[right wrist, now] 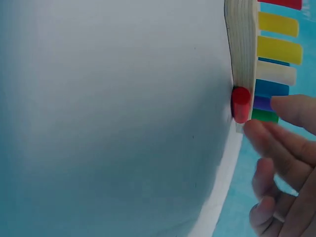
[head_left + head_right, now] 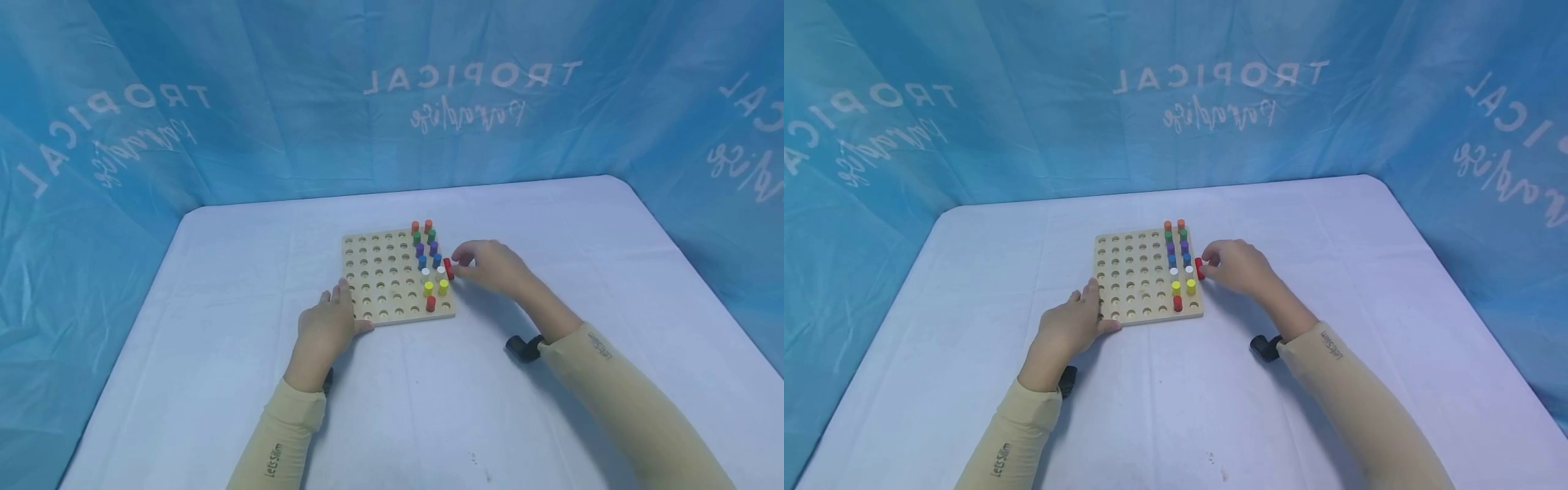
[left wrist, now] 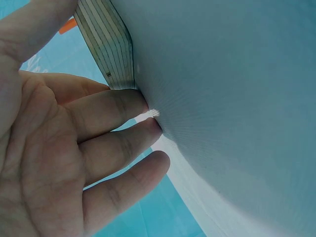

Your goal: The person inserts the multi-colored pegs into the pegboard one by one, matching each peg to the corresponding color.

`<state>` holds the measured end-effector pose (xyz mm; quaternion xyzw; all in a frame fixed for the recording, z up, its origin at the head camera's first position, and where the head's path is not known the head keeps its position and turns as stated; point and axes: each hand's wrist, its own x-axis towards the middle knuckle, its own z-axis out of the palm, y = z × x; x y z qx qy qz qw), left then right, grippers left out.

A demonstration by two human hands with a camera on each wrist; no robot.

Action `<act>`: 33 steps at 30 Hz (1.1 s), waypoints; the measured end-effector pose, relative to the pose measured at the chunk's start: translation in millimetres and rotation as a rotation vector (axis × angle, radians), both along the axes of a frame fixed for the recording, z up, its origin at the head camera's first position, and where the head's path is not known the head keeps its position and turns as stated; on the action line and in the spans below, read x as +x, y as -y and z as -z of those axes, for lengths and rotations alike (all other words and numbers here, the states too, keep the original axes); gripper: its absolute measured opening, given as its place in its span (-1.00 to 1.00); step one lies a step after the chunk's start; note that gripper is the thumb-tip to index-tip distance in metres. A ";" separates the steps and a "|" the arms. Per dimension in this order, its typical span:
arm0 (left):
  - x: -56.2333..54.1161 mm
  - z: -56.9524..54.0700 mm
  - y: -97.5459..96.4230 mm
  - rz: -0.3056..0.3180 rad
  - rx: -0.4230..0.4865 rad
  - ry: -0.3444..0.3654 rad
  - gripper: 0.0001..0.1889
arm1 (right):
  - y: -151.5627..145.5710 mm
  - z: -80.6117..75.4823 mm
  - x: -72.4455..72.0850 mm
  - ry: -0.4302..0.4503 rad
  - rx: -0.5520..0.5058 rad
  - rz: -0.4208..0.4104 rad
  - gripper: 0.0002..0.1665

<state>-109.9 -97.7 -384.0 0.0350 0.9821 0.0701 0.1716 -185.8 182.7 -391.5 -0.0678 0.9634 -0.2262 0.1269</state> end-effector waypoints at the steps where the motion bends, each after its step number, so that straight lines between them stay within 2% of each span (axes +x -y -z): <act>1: -0.2 0.4 0.1 -0.001 0.001 0.001 0.05 | 1.3 0.5 -1.7 0.012 0.015 -0.002 -0.61; 12: -0.8 0.2 0.5 0.004 -0.010 0.005 0.05 | 12.7 -0.2 -13.1 0.092 0.088 0.027 -0.49; 18: -0.9 1.9 1.3 0.008 -0.013 -0.002 0.05 | 16.2 -2.6 -13.7 0.123 0.126 0.007 -0.49; 22: -1.2 3.8 1.7 0.008 -0.010 -0.008 0.05 | 18.0 -3.6 -12.5 0.149 0.133 0.026 -0.47; 33: -1.9 4.8 1.7 0.005 -0.008 -0.008 0.05 | 14.2 2.5 -10.1 0.112 0.118 0.028 -0.52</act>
